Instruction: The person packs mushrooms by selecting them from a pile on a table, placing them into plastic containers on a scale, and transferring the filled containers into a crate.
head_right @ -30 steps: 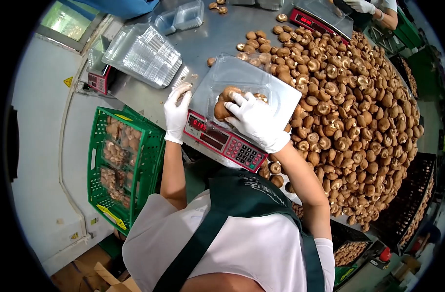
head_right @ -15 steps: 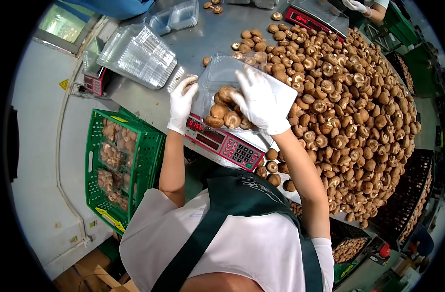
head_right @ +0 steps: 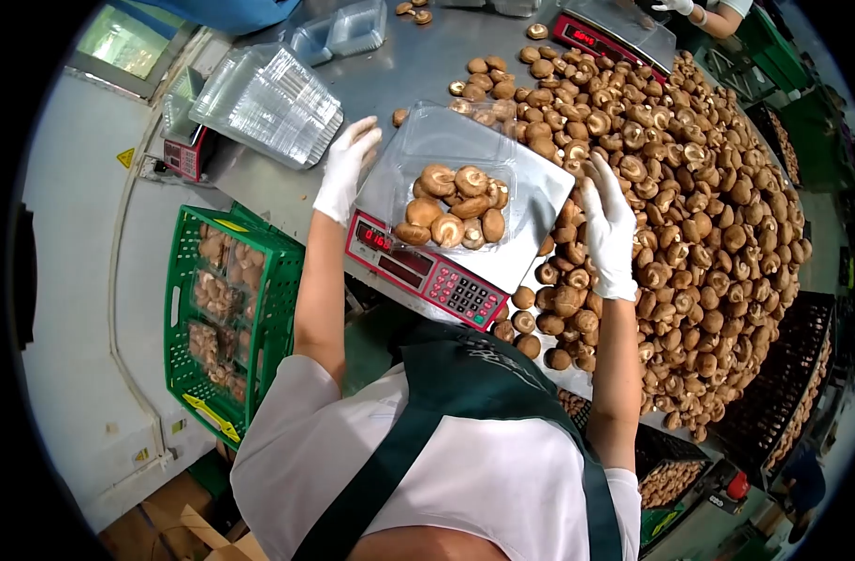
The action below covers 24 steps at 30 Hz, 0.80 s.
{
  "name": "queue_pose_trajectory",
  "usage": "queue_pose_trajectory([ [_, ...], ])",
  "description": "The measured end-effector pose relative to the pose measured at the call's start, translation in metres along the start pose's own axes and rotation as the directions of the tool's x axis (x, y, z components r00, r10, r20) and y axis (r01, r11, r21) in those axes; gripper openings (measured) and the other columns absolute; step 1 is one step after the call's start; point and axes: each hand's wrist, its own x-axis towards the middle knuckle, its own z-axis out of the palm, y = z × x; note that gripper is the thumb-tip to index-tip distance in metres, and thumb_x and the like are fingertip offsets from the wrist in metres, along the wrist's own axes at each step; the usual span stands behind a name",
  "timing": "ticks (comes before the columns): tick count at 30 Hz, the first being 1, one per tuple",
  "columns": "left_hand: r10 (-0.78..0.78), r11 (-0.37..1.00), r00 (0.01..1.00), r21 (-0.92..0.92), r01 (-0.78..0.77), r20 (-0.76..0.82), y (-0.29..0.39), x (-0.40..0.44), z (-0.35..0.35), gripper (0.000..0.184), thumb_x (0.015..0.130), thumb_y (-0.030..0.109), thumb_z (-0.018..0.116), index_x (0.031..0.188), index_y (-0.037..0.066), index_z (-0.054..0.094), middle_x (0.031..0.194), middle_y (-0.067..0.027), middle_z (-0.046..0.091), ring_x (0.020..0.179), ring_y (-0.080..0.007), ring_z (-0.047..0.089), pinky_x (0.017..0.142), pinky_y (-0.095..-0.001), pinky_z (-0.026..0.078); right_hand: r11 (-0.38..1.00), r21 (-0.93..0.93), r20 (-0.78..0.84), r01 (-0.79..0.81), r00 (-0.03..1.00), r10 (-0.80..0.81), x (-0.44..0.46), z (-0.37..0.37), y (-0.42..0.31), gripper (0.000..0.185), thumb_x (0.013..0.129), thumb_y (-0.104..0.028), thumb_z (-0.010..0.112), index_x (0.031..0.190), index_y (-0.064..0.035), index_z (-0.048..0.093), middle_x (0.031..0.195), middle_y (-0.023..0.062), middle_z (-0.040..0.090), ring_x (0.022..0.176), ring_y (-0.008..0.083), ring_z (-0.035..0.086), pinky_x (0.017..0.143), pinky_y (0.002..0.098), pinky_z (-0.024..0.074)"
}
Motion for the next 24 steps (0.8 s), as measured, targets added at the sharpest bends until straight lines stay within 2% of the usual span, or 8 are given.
queue_pose_trajectory([
  [5,-0.042,0.997,0.989,0.071,0.032,0.141,-0.006,0.030,0.014,0.055,0.085,0.027,0.063,0.129,0.000,0.046,0.126,-0.0144,0.053,0.117,-0.0209,0.048,0.096,-0.0323,0.037,0.995,0.005,-0.025,-0.102,0.995,0.102,-0.013,-0.017,0.016,0.045,0.093,-0.018,0.054,0.133,-0.0012,0.044,0.128,0.0163,0.053,0.119,0.0226,0.050,0.100,0.0328,0.0400],
  [7,-0.054,0.994,0.987,0.099,0.039,0.150,-0.007,0.038,0.022,0.054,0.085,0.027,0.063,0.129,0.001,0.047,0.124,-0.0139,0.053,0.116,-0.0208,0.048,0.095,-0.0319,0.038,0.986,-0.121,-0.018,-0.118,0.993,0.117,-0.017,-0.018,0.012,0.042,0.092,-0.016,0.056,0.131,-0.0008,0.047,0.125,0.0144,0.056,0.115,0.0209,0.053,0.098,0.0319,0.0417],
  [10,-0.077,0.994,0.981,0.096,0.060,0.180,-0.009,0.047,0.029,0.053,0.084,0.026,0.064,0.128,0.001,0.048,0.120,-0.0125,0.056,0.111,-0.0203,0.050,0.090,-0.0311,0.040,0.997,-0.009,-0.010,-0.081,0.997,0.081,-0.020,-0.015,0.026,0.041,0.091,-0.016,0.057,0.129,-0.0014,0.049,0.122,0.0130,0.058,0.113,0.0196,0.055,0.096,0.0309,0.0431],
  [13,-0.095,0.994,0.981,0.063,0.086,0.166,0.000,0.045,0.031,0.051,0.085,0.025,0.063,0.128,0.002,0.049,0.117,-0.0114,0.057,0.104,-0.0190,0.054,0.087,-0.0298,0.042,0.997,-0.033,-0.006,-0.071,0.997,0.071,-0.024,-0.012,0.025,0.041,0.090,-0.017,0.060,0.128,-0.0023,0.051,0.119,0.0127,0.060,0.108,0.0193,0.057,0.093,0.0308,0.0454],
  [16,0.080,0.995,0.992,-0.073,-0.073,0.094,0.017,0.025,0.028,0.042,0.089,0.023,0.058,0.125,0.003,0.050,0.111,-0.0091,0.058,0.101,-0.0188,0.057,0.085,-0.0308,0.044,0.991,-0.033,0.048,-0.127,0.991,0.128,-0.029,-0.007,0.012,0.038,0.091,-0.013,0.057,0.127,-0.0008,0.051,0.120,0.0105,0.059,0.111,0.0175,0.055,0.095,0.0293,0.0435],
  [20,0.193,0.979,0.972,-0.096,-0.181,0.134,0.029,-0.005,0.015,0.040,0.091,0.024,0.054,0.125,0.002,0.050,0.122,-0.0125,0.055,0.107,-0.0197,0.056,0.085,-0.0301,0.044,0.990,0.013,0.068,-0.140,0.988,0.139,-0.032,0.000,0.015,0.036,0.091,-0.013,0.057,0.124,-0.0001,0.053,0.116,0.0097,0.061,0.105,0.0164,0.057,0.092,0.0286,0.0450],
  [22,0.295,0.954,0.955,0.047,-0.297,0.042,0.024,-0.014,0.013,0.039,0.089,0.018,0.060,0.122,-0.001,0.052,0.121,-0.0126,0.057,0.109,-0.0212,0.055,0.092,-0.0312,0.043,0.996,-0.030,0.057,-0.088,0.994,0.090,-0.032,0.002,0.026,0.035,0.090,-0.016,0.059,0.121,-0.0016,0.055,0.110,0.0105,0.064,0.099,0.0145,0.060,0.086,0.0278,0.0474],
  [24,0.402,0.888,0.914,0.216,-0.405,0.059,0.013,-0.022,0.012,0.038,0.086,0.015,0.062,0.120,-0.001,0.055,0.124,-0.0131,0.055,0.114,-0.0224,0.052,0.096,-0.0325,0.041,0.993,-0.056,0.061,-0.101,0.993,0.105,-0.033,0.004,0.032,0.033,0.089,-0.018,0.060,0.118,-0.0028,0.058,0.108,0.0130,0.065,0.096,0.0177,0.062,0.083,0.0288,0.0488],
])
